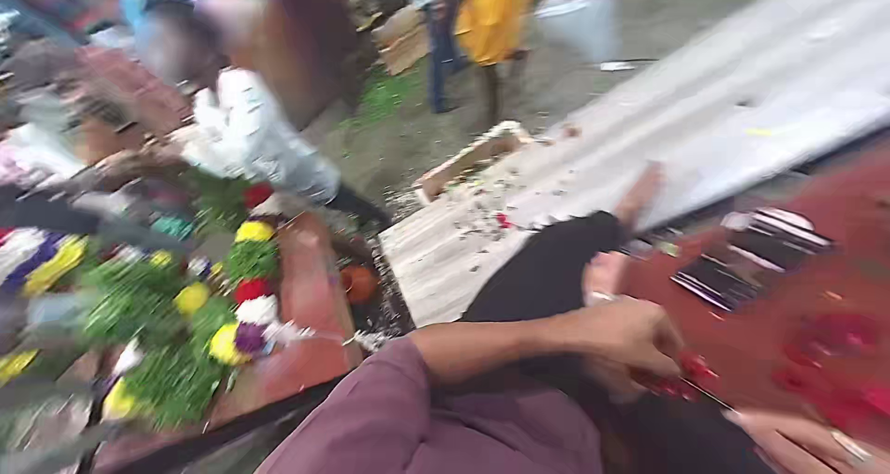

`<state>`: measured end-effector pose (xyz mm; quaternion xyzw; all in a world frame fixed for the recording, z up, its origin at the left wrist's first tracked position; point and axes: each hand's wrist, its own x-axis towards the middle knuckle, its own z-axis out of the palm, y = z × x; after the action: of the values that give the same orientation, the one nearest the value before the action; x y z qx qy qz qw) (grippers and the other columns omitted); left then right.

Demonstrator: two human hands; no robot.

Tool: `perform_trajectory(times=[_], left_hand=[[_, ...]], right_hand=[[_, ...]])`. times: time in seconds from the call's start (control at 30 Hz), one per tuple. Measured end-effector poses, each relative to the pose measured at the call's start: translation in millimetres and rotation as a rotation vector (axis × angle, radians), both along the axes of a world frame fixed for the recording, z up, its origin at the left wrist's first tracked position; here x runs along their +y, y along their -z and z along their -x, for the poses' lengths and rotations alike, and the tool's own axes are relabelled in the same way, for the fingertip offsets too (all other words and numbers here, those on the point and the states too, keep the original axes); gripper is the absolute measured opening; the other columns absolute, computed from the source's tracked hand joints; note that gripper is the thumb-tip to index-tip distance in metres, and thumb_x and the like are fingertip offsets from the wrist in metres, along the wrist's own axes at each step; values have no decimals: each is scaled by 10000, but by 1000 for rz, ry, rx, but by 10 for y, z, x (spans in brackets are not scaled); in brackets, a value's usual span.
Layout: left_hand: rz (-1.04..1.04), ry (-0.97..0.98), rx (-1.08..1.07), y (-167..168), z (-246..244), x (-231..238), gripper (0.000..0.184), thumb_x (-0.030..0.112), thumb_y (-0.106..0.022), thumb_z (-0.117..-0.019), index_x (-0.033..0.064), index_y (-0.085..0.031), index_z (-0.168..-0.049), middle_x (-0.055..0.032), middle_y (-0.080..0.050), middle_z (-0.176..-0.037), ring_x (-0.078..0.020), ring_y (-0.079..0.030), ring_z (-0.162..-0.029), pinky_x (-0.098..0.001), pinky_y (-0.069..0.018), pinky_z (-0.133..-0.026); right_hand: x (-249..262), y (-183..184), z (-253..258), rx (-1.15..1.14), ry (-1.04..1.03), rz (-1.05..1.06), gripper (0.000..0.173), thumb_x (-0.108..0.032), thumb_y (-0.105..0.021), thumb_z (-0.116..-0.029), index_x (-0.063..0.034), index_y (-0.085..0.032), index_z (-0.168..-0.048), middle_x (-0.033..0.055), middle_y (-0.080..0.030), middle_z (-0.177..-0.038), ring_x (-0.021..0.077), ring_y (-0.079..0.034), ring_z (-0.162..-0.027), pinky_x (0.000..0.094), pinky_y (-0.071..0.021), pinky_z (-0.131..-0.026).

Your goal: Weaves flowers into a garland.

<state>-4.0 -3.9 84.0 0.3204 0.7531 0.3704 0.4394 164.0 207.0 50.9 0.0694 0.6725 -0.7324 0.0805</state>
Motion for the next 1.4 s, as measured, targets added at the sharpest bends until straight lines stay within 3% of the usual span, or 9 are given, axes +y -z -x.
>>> perform_trajectory(times=[0.17,0.23,0.33,0.53,0.67,0.77,0.97,1.23,1.4], left_hand=[[122,16,-104,-139,97,102,205,277,-763,-898,73,-762,-920,-44,-735,-867,-149,-701,-798,-416,-599,-778],[124,17,-62,-143,164,110,188,299,-748,-894,114,-769,-867,10,-726,-808,-95,-674,-721,-357,-583,-702],[100,-2,-50,-210,196,89,155,286,-746,-895,139,-768,-850,54,-705,-744,-46,-630,-639,-278,-542,-613],[89,-49,-108,-146,131,39,126,242,-748,-889,131,-760,-832,58,-682,-688,-35,-586,-568,-240,-493,-540],[121,-103,-103,48,56,64,132,250,-749,-892,134,-769,-832,45,-690,-686,-52,-602,-575,-261,-506,-548],[133,-128,-104,94,23,116,137,251,-750,-901,131,-774,-838,34,-696,-691,-67,-615,-578,-270,-519,-553],[180,-127,-101,180,-30,149,143,272,-758,-895,143,-778,-836,33,-698,-690,-78,-614,-568,-282,-519,-538],[211,-98,-112,242,-78,154,167,295,-746,-907,147,-767,-833,41,-692,-697,-77,-622,-595,-296,-526,-572],[188,-57,-96,177,-172,165,163,303,-745,-906,158,-765,-834,45,-663,-668,-83,-579,-556,-303,-499,-547]], right_hand=[[230,-99,-271,-266,-117,-92,232,-272,-606,-1015,-127,-785,-1037,-89,-639,-692,-18,-522,-551,177,-443,-513],[386,40,-381,-369,-77,-107,272,-260,-575,-1033,-77,-763,-1103,-23,-714,-775,38,-607,-619,239,-513,-580],[581,264,-532,-477,250,-261,282,-249,-639,-1009,-44,-721,-1184,83,-741,-1012,166,-709,-904,390,-590,-870],[1180,407,-406,-535,706,-391,159,-133,-650,-1009,-56,-734,-1120,93,-746,-945,197,-688,-791,390,-563,-684],[1610,852,-36,-583,597,-621,147,-108,-696,-938,-91,-775,-1061,122,-750,-1045,279,-712,-967,560,-560,-907],[1625,1186,349,-567,457,-695,151,-131,-683,-923,-131,-795,-1024,109,-759,-1038,309,-706,-1020,637,-525,-917],[1334,1862,838,-617,544,-824,295,-356,-797,-851,-145,-765,-1056,97,-733,-1007,315,-694,-976,607,-552,-854],[1521,1659,665,-505,574,-706,192,-209,-775,-869,-100,-762,-1028,115,-748,-971,295,-715,-931,593,-559,-863],[1394,1998,853,-490,428,-962,328,-387,-825,-814,-164,-765,-1047,103,-695,-1067,324,-633,-1086,581,-492,-986]])
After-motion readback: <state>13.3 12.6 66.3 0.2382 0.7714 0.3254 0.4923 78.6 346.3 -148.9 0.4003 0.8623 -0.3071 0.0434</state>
